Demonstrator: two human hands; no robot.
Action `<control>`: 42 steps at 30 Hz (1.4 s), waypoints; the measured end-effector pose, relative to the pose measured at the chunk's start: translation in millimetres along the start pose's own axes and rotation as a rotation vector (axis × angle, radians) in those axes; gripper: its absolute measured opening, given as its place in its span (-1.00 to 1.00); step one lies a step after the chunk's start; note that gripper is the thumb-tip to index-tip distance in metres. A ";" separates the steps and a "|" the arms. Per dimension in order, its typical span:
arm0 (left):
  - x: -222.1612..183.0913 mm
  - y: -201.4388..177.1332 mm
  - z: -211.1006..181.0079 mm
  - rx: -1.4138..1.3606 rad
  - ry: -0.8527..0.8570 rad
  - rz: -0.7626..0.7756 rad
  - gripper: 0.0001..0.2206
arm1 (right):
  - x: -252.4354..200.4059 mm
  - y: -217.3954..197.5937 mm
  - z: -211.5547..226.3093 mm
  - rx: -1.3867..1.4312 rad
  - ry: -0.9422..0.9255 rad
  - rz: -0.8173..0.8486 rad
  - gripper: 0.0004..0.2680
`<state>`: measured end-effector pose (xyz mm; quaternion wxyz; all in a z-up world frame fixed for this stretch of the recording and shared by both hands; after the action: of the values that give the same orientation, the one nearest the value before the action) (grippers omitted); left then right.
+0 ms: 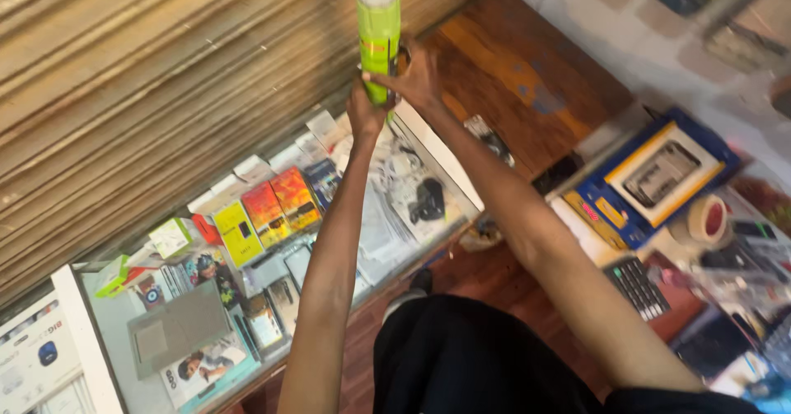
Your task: The person places a mobile phone onto a heating plate and uses a thin wire tool to separate the screen from the frame, then handles internal components such as small boards and wires on a cluttered workbench.
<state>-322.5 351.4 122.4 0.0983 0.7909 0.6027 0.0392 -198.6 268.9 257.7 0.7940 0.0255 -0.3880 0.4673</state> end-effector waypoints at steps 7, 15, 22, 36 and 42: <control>15.7 -42.6 -5.4 0.473 0.271 -0.118 -0.28 | 3.4 68.1 -25.0 0.095 0.077 0.120 -0.36; 24.2 -57.5 28.8 0.456 0.278 -0.028 -0.40 | -9.6 77.1 -44.0 -0.003 0.156 0.174 -0.30; 50.0 -64.3 92.6 -0.667 -0.298 0.032 -0.70 | -32.5 58.4 -41.2 -0.053 0.147 0.158 -0.26; -224.2 155.0 26.7 0.243 0.522 0.256 -0.62 | -230.8 -179.6 23.3 -0.179 0.365 -0.327 -0.74; -416.8 351.7 111.5 0.080 0.031 0.904 -0.52 | -394.1 -373.3 111.6 -0.418 0.243 -0.752 -0.75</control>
<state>-82.5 -150.7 108.2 0.0317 0.9772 0.1991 0.0669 -83.7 -270.5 203.5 0.9366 -0.0513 -0.3419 0.0575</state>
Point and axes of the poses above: each hand's wrist, its own x-axis towards the middle knuckle, its own y-axis out of the palm, z = x × y, the point moved 7 cm from there along x, towards the middle knuckle, and after that the axes turned 6 degrees about -y, right-handed, at the moved point
